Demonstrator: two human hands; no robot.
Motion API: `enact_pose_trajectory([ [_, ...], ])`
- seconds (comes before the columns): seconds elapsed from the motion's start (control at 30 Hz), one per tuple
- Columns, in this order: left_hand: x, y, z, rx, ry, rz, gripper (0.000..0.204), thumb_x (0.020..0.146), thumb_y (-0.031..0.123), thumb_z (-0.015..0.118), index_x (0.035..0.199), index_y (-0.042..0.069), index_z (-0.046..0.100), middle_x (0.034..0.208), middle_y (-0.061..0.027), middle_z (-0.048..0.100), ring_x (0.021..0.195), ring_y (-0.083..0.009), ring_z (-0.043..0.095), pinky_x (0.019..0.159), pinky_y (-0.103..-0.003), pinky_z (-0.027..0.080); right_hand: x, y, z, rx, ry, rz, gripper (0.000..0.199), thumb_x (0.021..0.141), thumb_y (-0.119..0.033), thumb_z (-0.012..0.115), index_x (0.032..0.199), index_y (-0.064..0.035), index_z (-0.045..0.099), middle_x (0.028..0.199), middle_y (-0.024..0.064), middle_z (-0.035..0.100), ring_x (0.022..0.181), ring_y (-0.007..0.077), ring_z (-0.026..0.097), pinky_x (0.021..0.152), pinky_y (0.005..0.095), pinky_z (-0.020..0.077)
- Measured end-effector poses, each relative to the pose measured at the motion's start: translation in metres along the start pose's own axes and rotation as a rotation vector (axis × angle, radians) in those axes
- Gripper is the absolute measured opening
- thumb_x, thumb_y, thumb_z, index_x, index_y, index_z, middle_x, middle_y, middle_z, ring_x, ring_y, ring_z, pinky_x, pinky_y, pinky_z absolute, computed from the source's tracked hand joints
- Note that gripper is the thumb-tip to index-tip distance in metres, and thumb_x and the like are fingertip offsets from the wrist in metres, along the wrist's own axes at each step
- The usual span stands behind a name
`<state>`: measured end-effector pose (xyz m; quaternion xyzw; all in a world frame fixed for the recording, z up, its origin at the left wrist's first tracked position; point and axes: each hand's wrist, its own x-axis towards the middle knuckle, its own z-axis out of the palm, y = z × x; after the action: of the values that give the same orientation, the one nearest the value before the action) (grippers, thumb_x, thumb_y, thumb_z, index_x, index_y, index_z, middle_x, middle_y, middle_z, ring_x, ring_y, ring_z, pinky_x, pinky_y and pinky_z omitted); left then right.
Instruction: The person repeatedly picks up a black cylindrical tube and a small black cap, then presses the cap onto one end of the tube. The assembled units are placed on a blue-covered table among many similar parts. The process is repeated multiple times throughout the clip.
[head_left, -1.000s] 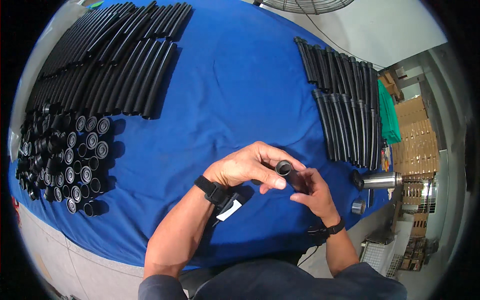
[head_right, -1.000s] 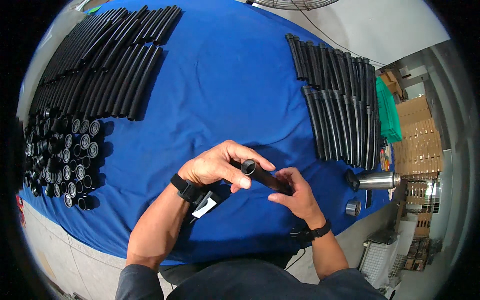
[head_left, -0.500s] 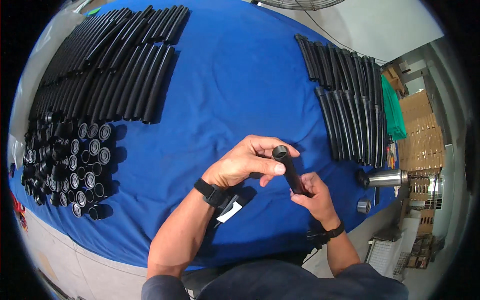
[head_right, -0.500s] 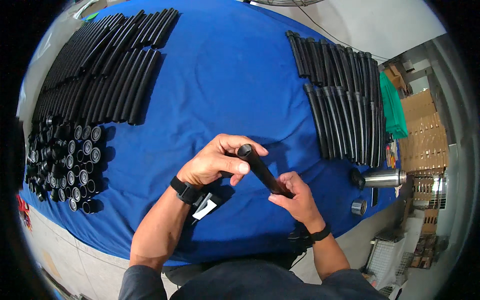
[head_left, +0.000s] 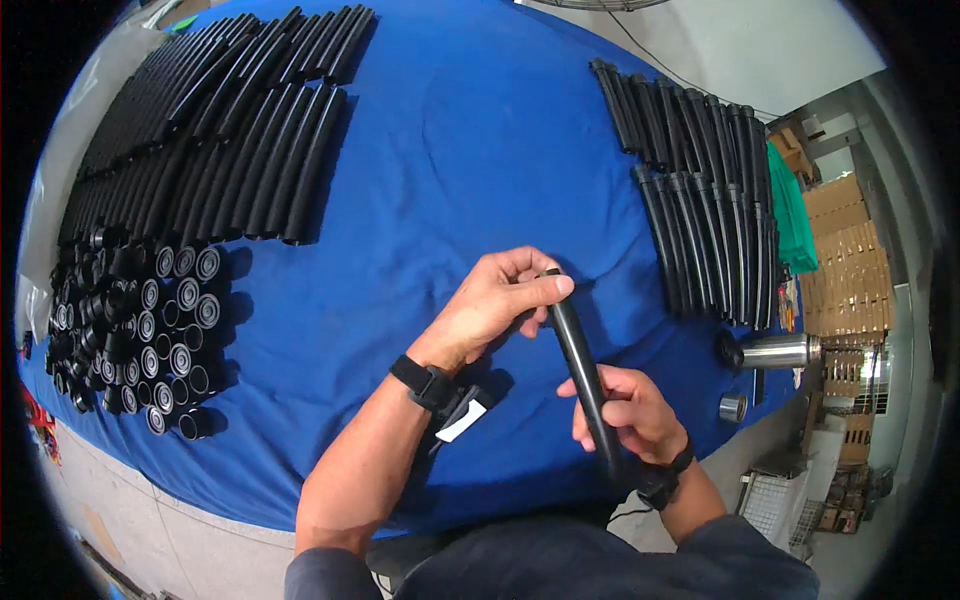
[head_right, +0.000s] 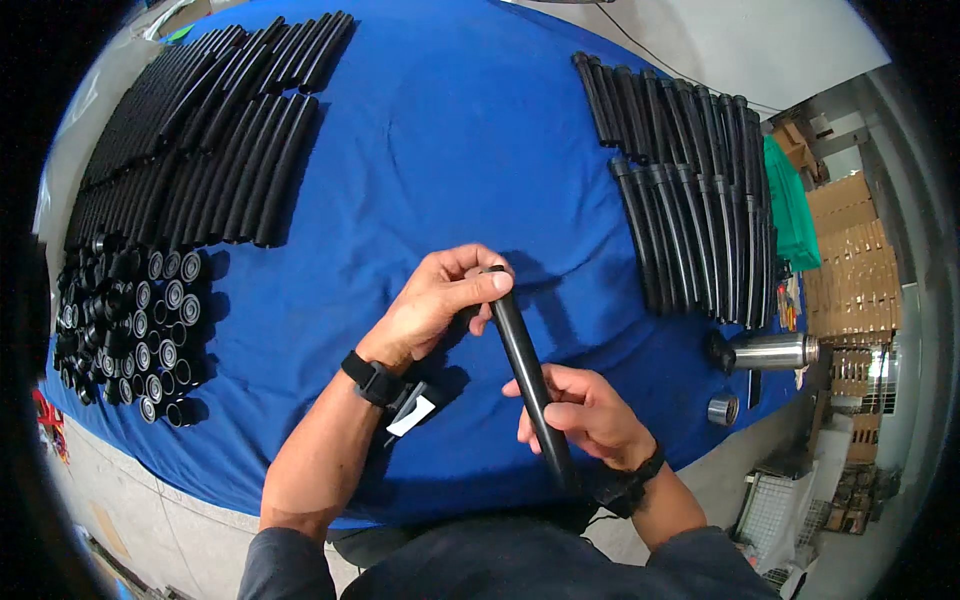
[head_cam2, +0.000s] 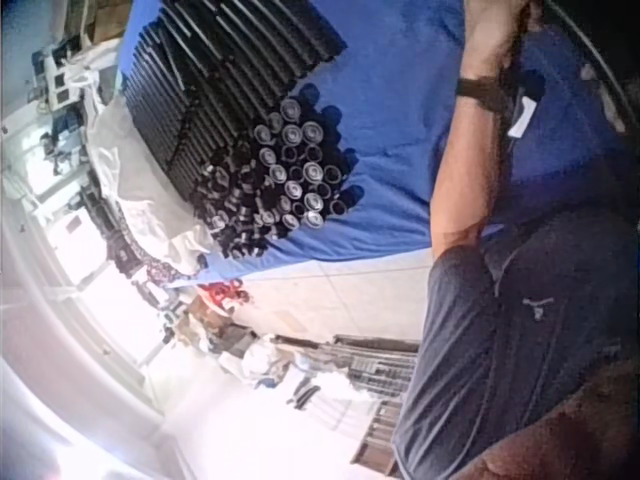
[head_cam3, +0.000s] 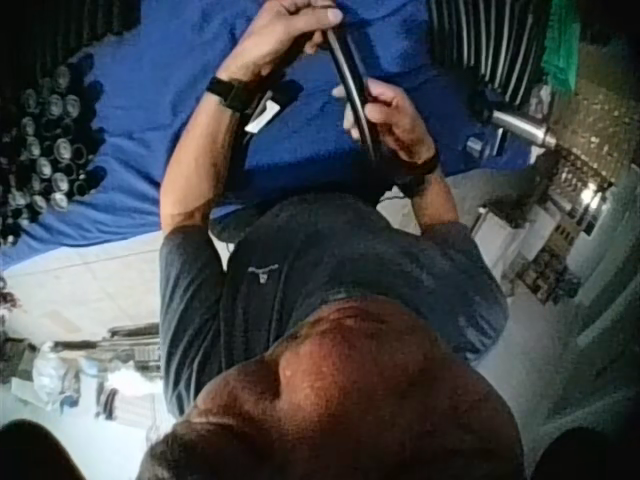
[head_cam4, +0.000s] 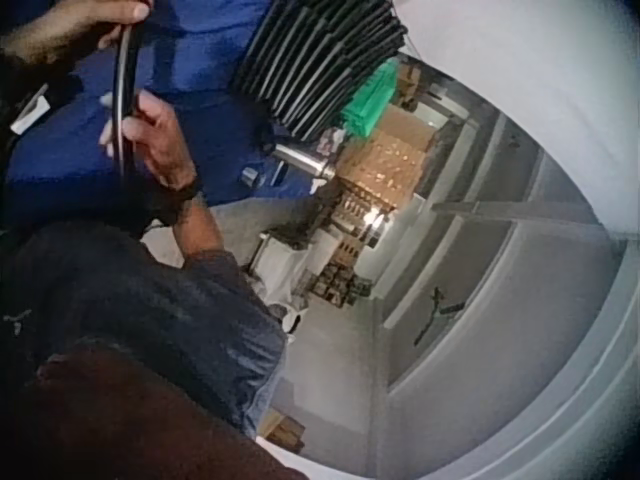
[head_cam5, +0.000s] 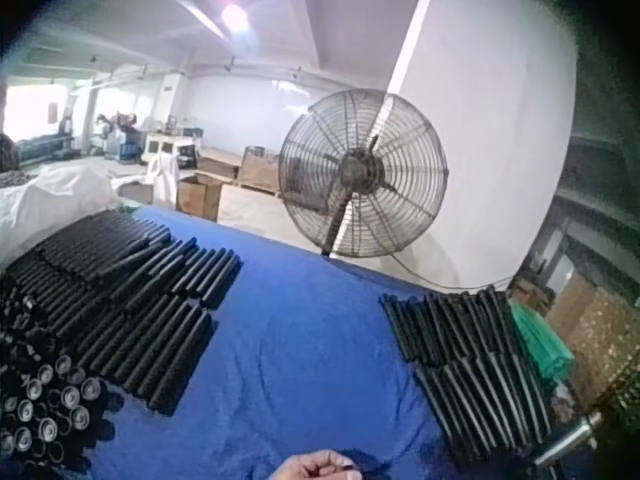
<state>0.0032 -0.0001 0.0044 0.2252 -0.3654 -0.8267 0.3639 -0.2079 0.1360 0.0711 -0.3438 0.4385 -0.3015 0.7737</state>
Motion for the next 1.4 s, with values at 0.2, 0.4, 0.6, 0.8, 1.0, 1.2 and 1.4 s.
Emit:
enact_pose_trajectory([
  [0.2,-0.002,0.0,0.003,0.061,0.024,0.027,0.047,0.104,0.034,0.063,0.14,0.005,0.059,0.085,-0.0048,0.067,0.059,-0.0085,0.055,0.056,-0.022,0.046,0.025,-0.012,0.033,0.772,0.011,-0.144,0.045,0.1,-0.031,0.067,0.13,0.0003,0.057,0.107,0.0197,0.071,0.087,0.0284,0.073,0.076,0.0361,0.0612],
  [0.4,-0.007,0.003,-0.004,-0.211,-0.277,0.123,0.048,0.099,0.02,0.067,0.143,0.002,0.058,0.083,-0.0065,0.068,0.057,-0.0107,0.056,0.057,-0.023,0.045,0.053,-0.026,0.009,0.812,0.165,-0.33,0.024,0.104,-0.021,0.062,0.117,-0.0002,0.063,0.117,0.014,0.071,0.106,0.0232,0.071,0.088,0.0314,0.0631],
  [0.6,-0.008,0.002,-0.008,-0.242,-0.401,0.07,0.05,0.085,-0.003,0.062,0.134,0.0,0.065,0.09,-0.0145,0.073,0.059,-0.0129,0.06,0.055,-0.025,0.048,0.059,-0.003,-0.006,0.781,0.268,-0.292,0.024,0.104,-0.022,0.062,0.113,0.0002,0.063,0.11,0.0117,0.07,0.101,0.0206,0.071,0.086,0.0281,0.0636],
  [0.8,-0.01,0.004,-0.008,-0.22,-0.37,0.061,0.048,0.084,-0.004,0.064,0.132,0.0,0.067,0.088,-0.0126,0.073,0.06,-0.0119,0.061,0.055,-0.024,0.047,0.058,-0.005,0.001,0.797,0.312,-0.32,0.022,0.104,-0.021,0.063,0.111,-0.0003,0.063,0.109,0.0104,0.07,0.101,0.0199,0.07,0.085,0.0282,0.0635],
  [1.0,-0.009,0.004,-0.007,-0.217,-0.37,0.051,0.048,0.083,-0.005,0.063,0.13,0.001,0.069,0.086,-0.009,0.071,0.06,-0.0113,0.06,0.056,-0.024,0.046,0.057,-0.004,-0.003,0.786,0.316,-0.316,0.02,0.103,-0.02,0.064,0.109,-0.0011,0.064,0.109,0.0099,0.07,0.101,0.0194,0.07,0.085,0.0283,0.0633],
  [1.2,-0.009,0.003,-0.008,-0.237,-0.406,0.062,0.048,0.083,-0.004,0.066,0.132,0.0,0.067,0.089,-0.0142,0.073,0.06,-0.0122,0.061,0.056,-0.025,0.048,0.057,-0.006,-0.003,0.776,0.32,-0.311,0.021,0.103,-0.021,0.065,0.11,-0.0016,0.064,0.107,0.0096,0.07,0.101,0.0188,0.07,0.086,0.0278,0.063],
  [1.4,-0.009,0.003,-0.008,-0.239,-0.381,0.059,0.049,0.083,-0.005,0.065,0.132,-0.001,0.066,0.088,-0.0139,0.073,0.06,-0.0127,0.06,0.057,-0.025,0.048,0.058,-0.006,-0.001,0.769,0.342,-0.306,0.021,0.103,-0.021,0.064,0.111,-0.0015,0.063,0.108,0.0101,0.07,0.1,0.0187,0.07,0.087,0.0274,0.0631],
])
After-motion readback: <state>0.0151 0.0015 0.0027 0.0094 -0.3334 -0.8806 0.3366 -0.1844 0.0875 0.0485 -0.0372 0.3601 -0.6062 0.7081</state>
